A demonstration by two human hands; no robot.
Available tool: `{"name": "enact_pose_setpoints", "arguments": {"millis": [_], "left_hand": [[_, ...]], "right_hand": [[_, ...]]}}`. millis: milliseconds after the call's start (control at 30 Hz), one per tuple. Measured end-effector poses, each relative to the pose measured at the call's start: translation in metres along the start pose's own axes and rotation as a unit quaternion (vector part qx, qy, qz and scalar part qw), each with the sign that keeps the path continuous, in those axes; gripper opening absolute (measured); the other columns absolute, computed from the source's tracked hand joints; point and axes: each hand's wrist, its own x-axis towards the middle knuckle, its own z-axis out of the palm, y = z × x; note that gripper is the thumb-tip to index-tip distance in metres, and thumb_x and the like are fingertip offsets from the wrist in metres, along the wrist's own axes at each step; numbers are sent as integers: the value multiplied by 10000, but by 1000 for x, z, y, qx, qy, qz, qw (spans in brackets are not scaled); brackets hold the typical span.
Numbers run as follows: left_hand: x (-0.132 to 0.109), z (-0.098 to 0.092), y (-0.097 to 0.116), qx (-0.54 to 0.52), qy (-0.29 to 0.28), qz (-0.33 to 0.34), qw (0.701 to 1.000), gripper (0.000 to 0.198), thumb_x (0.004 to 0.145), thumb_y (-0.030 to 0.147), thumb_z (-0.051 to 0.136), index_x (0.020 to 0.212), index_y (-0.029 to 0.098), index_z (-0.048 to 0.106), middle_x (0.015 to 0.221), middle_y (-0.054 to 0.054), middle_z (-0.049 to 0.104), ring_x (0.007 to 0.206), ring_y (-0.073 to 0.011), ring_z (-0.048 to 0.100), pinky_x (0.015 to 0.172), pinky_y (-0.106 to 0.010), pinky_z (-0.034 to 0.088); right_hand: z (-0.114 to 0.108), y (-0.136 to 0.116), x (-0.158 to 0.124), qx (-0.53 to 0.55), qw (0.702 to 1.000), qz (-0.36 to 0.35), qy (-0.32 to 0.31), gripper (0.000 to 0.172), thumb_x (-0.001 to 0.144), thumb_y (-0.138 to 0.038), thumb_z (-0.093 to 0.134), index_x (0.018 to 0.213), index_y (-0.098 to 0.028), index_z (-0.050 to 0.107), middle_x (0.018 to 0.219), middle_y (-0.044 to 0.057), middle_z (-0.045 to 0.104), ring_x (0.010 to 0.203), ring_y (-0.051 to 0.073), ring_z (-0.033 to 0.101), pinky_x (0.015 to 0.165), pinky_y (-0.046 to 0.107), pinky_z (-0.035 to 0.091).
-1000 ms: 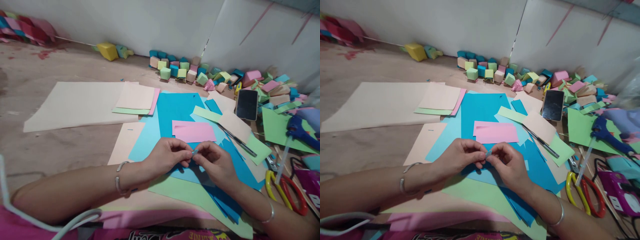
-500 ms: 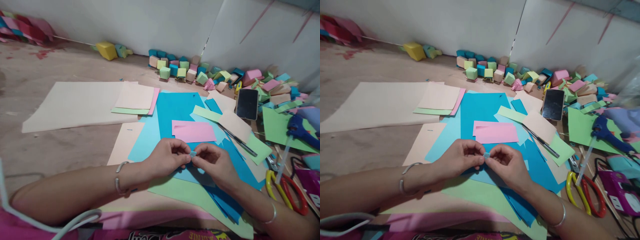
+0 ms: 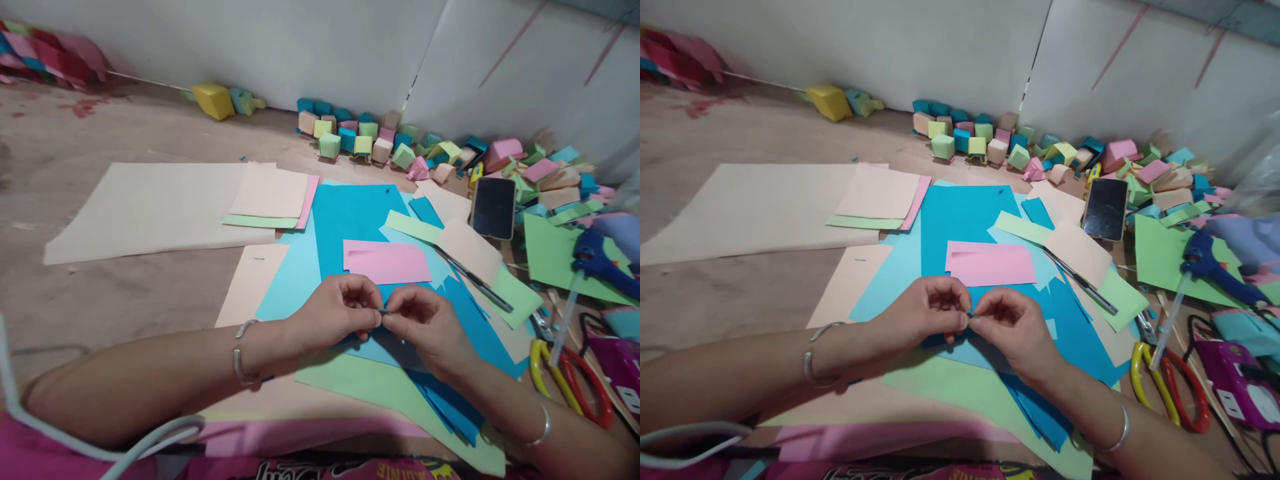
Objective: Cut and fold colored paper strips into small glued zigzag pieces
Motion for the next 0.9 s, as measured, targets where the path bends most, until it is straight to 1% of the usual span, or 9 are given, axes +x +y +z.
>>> {"name": "enact_pose_setpoints", "arguments": {"millis": [167, 267, 400, 467, 567, 667, 733, 833, 900], "left_hand": [[-1, 2, 1, -47, -10, -12, 999, 113, 651, 143, 711, 729, 133, 630, 598, 27, 583, 492, -70, 538, 499, -201, 446], [-1, 2, 2, -56, -28, -15, 998, 116, 664, 170, 715, 730, 130, 629, 587, 23, 591, 484, -75, 559, 495, -200, 446], [-2, 1, 3, -62, -45, -12, 997, 133, 686, 193, 703, 755, 134, 605, 607, 19, 601, 500, -90, 596, 507, -203, 455], [-2, 1, 3, -58, -45, -13, 997, 156, 695, 211, 700, 782, 134, 596, 633, 11, 608, 520, -100, 613, 525, -212, 466], [-3, 1, 4, -40, -46, -12, 998, 201, 700, 249, 706, 807, 126, 590, 652, 3, 601, 534, -113, 616, 529, -225, 468], [-4, 4, 5, 23, -21, -1, 1000, 133, 716, 203, 676, 772, 127, 582, 633, 17, 567, 523, -104, 576, 520, -230, 458], [-5, 5, 5, 107, 11, 37, 993, 49, 722, 121, 631, 752, 132, 595, 653, 14, 574, 568, -102, 561, 545, -227, 446], [-7, 5, 6, 248, 42, 140, 958, 101, 729, 65, 622, 781, 152, 627, 738, -3, 634, 690, -120, 568, 623, -233, 436], [-8, 3, 6, 308, 45, 194, 930, 114, 746, 72, 631, 807, 168, 627, 770, -3, 657, 720, -128, 572, 661, -243, 437]], "right_hand": [[-2, 2, 2, 15, 999, 17, -26, 141, 693, -230, 781, 714, -190, 647, 641, -29, 584, 504, 81, 479, 468, 220, 385], [-2, -4, 0, -42, 997, -55, -40, 93, 735, -172, 718, 710, -198, 633, 685, -12, 597, 573, 110, 526, 519, 249, 421], [-4, -11, -4, -188, 963, -186, -54, 102, 810, -122, 609, 761, -210, 627, 769, 29, 626, 736, 169, 584, 635, 308, 456], [-6, -11, -5, -225, 950, -211, -54, 127, 828, -102, 571, 788, -211, 622, 786, 35, 623, 749, 172, 586, 637, 310, 454], [-7, -9, -4, -234, 948, -211, -44, 136, 837, -93, 553, 800, -208, 614, 794, 33, 619, 741, 166, 584, 632, 303, 455], [-6, -8, -4, -240, 947, -207, -59, 115, 844, -108, 552, 814, -203, 610, 811, 36, 620, 753, 166, 584, 654, 306, 461], [-6, -7, -5, -244, 948, -191, -68, 82, 848, -138, 566, 799, -197, 592, 815, 36, 611, 752, 166, 580, 646, 300, 458], [-6, -6, -5, -250, 957, -140, -52, 59, 867, -223, 593, 829, -197, 556, 804, 28, 596, 722, 160, 575, 598, 276, 443], [-6, -5, -3, -289, 945, -134, -67, 63, 901, -258, 562, 913, -196, 557, 816, 30, 604, 719, 156, 571, 601, 273, 434]]}}
